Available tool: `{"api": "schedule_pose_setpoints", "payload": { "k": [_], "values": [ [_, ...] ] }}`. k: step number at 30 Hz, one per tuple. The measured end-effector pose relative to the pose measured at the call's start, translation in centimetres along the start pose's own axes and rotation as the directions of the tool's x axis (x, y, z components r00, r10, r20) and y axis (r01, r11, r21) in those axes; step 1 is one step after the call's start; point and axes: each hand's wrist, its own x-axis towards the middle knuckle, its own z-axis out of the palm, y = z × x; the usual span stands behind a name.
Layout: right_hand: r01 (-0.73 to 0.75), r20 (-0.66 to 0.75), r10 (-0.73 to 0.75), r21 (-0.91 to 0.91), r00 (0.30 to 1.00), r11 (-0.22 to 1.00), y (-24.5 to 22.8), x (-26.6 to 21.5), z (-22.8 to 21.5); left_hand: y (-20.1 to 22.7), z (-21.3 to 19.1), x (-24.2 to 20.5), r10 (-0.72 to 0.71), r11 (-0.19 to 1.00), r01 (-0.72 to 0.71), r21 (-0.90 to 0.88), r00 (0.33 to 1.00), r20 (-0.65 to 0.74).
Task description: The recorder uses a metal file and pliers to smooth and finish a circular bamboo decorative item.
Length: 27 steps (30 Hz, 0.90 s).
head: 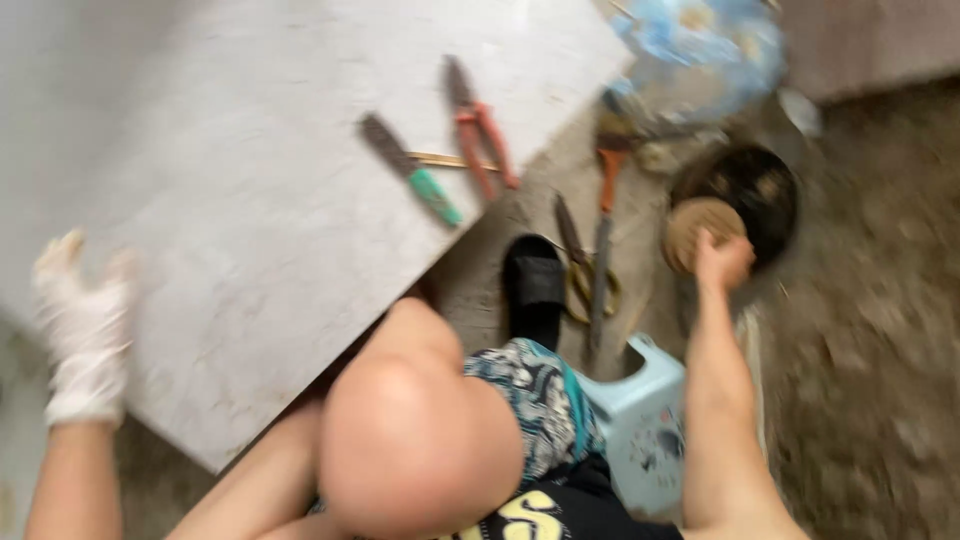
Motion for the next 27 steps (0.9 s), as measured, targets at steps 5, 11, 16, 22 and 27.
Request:
{"api": "schedule_pose_setpoints", "payload": {
  "k": [5,11,16,22,27],
  "values": [
    [0.233,-0.100,-0.213,0.281,0.972,0.931,-7.7,-2.4,-3.4,1.9,-0.9,-1.3,-0.253,0.924,0.215,0.316,0.964,0.085],
    [0.558,-0.054,-0.673,0.609,0.738,0.564,-31.3,-11.7,-12.6,3.8,-1.4,-0.9,-0.415,0.851,0.293,0.435,0.884,0.215],
    [0.806,0.100,-0.985,0.566,0.139,0.171,-50.9,-25.8,-18.7,2.6,-0.3,-0.3,-0.389,0.840,0.218,0.497,0.881,0.269],
    [0.762,0.139,-0.905,0.598,-0.403,-0.248,-57.3,-37.6,-10.7,2.5,-0.3,-0.2,-0.382,0.850,0.219,0.480,0.883,0.274],
    [0.752,0.163,-0.924,0.637,-0.345,-0.168,-56.2,-36.7,-12.5,3.4,-1.3,-1.5,-0.320,0.904,0.208,0.374,0.909,0.266]
  ]
}}
